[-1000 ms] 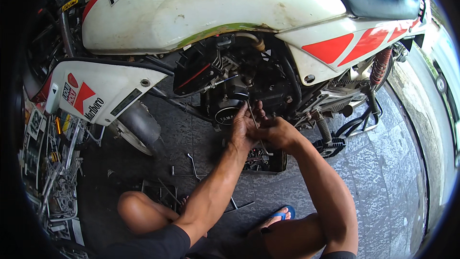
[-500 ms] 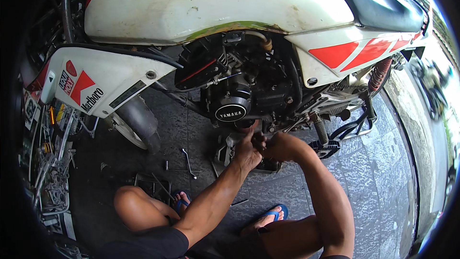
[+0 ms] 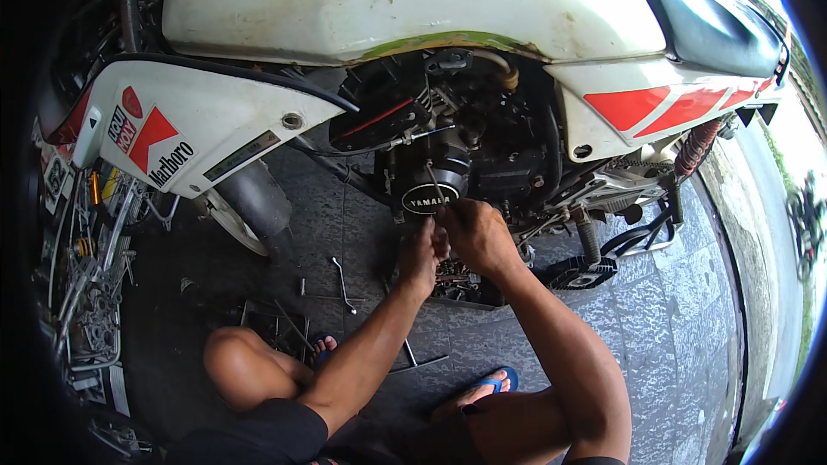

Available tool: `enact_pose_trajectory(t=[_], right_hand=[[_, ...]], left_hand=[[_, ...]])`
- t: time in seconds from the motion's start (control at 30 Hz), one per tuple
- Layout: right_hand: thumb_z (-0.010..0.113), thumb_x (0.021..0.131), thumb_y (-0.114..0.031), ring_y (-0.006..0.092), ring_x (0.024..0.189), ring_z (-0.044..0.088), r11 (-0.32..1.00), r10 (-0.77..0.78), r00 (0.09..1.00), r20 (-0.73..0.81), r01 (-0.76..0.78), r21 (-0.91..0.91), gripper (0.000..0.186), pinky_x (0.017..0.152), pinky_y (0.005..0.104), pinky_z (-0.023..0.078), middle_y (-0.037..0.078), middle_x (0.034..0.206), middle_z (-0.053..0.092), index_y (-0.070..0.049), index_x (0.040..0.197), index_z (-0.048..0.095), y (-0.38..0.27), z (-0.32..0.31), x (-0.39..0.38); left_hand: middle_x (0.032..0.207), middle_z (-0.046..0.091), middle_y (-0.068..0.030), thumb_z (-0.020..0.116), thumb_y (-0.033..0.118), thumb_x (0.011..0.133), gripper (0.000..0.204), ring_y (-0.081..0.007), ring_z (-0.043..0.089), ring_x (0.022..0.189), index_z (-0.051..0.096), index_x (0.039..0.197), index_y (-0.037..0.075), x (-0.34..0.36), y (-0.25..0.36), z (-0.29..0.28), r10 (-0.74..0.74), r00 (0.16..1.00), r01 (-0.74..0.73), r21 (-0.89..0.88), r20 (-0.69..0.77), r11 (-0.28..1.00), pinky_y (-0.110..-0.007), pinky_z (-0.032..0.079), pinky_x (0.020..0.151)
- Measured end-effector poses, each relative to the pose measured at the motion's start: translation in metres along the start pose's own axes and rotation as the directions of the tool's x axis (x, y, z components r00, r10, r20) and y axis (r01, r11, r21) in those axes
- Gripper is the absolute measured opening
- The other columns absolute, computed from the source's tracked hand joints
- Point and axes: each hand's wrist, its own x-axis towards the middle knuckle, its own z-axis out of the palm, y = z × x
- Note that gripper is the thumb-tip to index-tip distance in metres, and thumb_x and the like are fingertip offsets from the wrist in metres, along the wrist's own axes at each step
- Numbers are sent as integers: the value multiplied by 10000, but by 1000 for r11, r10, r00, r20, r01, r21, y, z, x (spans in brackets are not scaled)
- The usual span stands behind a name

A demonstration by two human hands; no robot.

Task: The person installs a cylinder block onto a motorcycle engine, tightens its fasteners using a wrench, selects tools from a metal tray, and tightens bolts on the engine casing using wrenches.

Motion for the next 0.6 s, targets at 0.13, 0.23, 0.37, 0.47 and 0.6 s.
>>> enact_pose_trajectory(t=[0.13,0.23,0.37,0.47,0.6], right_hand=[[542,926,-262,203,631,643,1000,1,998,-66,-1,5,319,609,356,485,153,675,639,26,899,677,-9,10,2],[551,931,-263,226,638,654,942,121,992,-33,-104,318,318,614,357,490,167,685,645,26,904,681,-24,12,2],[554,948,-285,231,630,657,905,249,958,-142,-178,388,350,603,351,491,164,750,686,34,923,695,-39,23,8],[537,956,-275,237,699,682,971,237,948,-212,-237,24,392,647,370,515,211,774,692,75,856,680,-58,21,15],[535,945,-336,173,695,625,811,304,939,160,-344,473,379,615,318,478,74,843,700,3,973,702,-46,11,3]], left_hand=[[866,657,-14,572,319,961,237,-110,598,721,637,1043,106,0,59,21,104,988,-99,-49,111,994,-286,474,665],[896,659,-17,620,304,930,204,-135,621,808,637,1020,122,3,81,28,-6,987,8,-10,158,1000,-317,470,754],[922,643,-25,641,288,914,218,-146,627,907,616,1042,113,10,86,34,-133,966,167,-143,222,976,-311,489,749],[959,638,-42,640,266,914,220,-151,619,883,601,1051,98,21,90,31,-278,931,320,-162,235,933,-296,492,721],[842,653,-57,637,250,912,194,-160,648,784,633,963,63,14,98,31,-130,980,125,45,148,991,-290,500,698]])
